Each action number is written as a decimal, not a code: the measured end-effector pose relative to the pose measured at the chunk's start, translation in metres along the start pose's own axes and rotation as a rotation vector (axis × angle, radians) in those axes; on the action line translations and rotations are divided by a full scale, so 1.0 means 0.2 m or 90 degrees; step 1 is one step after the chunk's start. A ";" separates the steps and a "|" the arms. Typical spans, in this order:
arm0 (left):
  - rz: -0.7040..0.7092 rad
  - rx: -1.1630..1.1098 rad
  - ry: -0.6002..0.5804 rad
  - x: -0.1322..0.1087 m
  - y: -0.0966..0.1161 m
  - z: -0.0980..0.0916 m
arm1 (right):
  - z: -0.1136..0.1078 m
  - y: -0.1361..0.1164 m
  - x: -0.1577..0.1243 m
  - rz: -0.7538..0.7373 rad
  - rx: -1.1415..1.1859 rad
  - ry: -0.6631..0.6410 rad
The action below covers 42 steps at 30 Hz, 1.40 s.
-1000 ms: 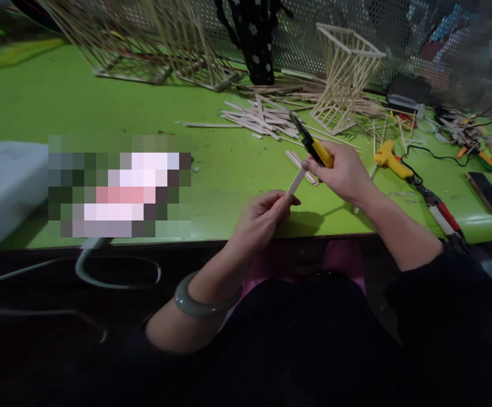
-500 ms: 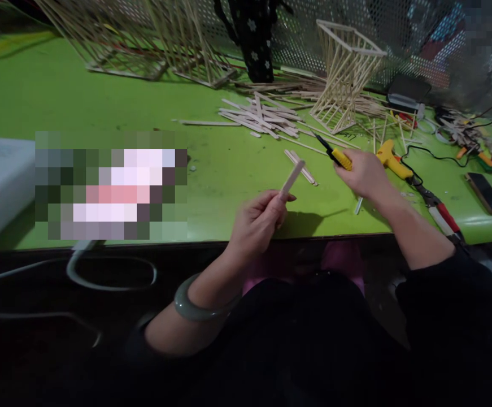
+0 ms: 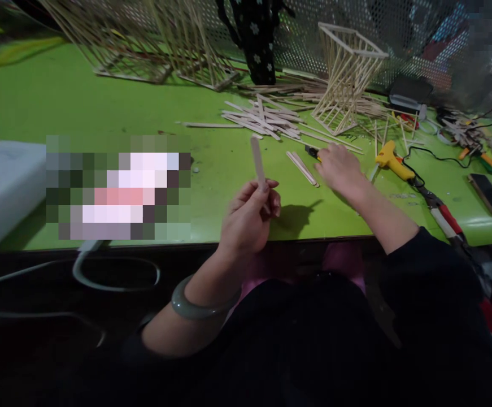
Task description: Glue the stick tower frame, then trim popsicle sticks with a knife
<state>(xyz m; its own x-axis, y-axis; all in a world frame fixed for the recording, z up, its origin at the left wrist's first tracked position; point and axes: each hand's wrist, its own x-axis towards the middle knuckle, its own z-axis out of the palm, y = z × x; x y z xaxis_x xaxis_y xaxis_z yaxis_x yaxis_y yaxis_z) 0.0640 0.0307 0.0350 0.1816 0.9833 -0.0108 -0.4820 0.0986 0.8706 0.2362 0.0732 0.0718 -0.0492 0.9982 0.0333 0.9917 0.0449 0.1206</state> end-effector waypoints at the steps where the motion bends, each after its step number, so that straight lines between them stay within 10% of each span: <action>1: -0.018 -0.005 -0.012 0.00 0.00 0.00 | -0.01 -0.03 0.00 -0.012 0.006 -0.003; 13: -0.086 -0.004 0.019 0.01 0.02 0.01 | 0.00 -0.04 0.03 0.006 0.024 -0.060; 20: -0.061 -0.070 0.035 0.04 -0.01 -0.01 | 0.01 -0.05 -0.04 0.049 0.748 -0.022; 24: -0.059 -0.098 0.043 0.05 -0.04 -0.01 | -0.02 -0.17 -0.12 -0.014 0.923 -0.041; 32: -0.076 -0.117 0.013 0.06 -0.04 -0.02 | -0.01 -0.19 -0.13 -0.010 0.891 -0.053; 42: -0.144 -0.081 -0.006 0.04 0.03 0.00 | -0.03 0.01 0.07 0.014 0.533 0.218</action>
<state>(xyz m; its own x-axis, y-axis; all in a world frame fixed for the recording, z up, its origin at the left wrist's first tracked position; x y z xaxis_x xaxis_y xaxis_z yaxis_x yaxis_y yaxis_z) 0.0633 0.0385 0.0399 0.3053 0.9325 -0.1931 -0.5323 0.3353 0.7773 0.2372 0.0873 0.0791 0.0706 0.9391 0.3363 0.7481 0.1732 -0.6405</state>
